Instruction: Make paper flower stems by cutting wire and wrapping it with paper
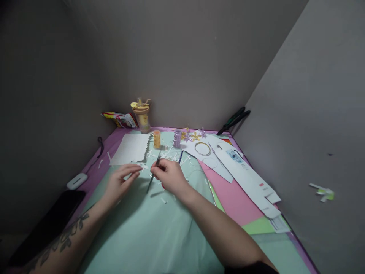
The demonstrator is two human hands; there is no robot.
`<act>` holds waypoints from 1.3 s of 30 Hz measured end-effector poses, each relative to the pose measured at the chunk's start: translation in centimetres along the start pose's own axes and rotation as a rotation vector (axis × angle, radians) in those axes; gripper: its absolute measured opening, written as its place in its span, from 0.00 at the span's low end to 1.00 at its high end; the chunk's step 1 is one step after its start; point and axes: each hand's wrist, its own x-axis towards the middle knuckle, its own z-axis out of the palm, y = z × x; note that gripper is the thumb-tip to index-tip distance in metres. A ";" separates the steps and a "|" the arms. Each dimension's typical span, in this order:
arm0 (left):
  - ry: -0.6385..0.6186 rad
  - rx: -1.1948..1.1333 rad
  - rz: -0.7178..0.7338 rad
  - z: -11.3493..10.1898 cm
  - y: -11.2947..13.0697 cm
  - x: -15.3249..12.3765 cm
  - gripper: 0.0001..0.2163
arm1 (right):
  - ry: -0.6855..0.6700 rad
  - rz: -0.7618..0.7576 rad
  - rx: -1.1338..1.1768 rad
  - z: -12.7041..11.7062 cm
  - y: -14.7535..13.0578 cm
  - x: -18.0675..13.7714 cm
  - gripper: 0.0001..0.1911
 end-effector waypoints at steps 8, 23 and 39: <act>-0.361 -0.075 -0.055 2.1 1.2 -2.1 0.12 | -0.132 -0.178 -0.131 1.2 -1.1 -1.3 0.04; -0.424 -0.146 -0.061 2.5 -0.8 -1.8 0.12 | -0.269 -0.097 -0.039 0.7 0.2 -0.2 0.05; -0.327 -0.625 -0.545 2.9 1.9 -2.3 0.13 | -0.110 0.159 0.390 1.3 1.0 0.5 0.08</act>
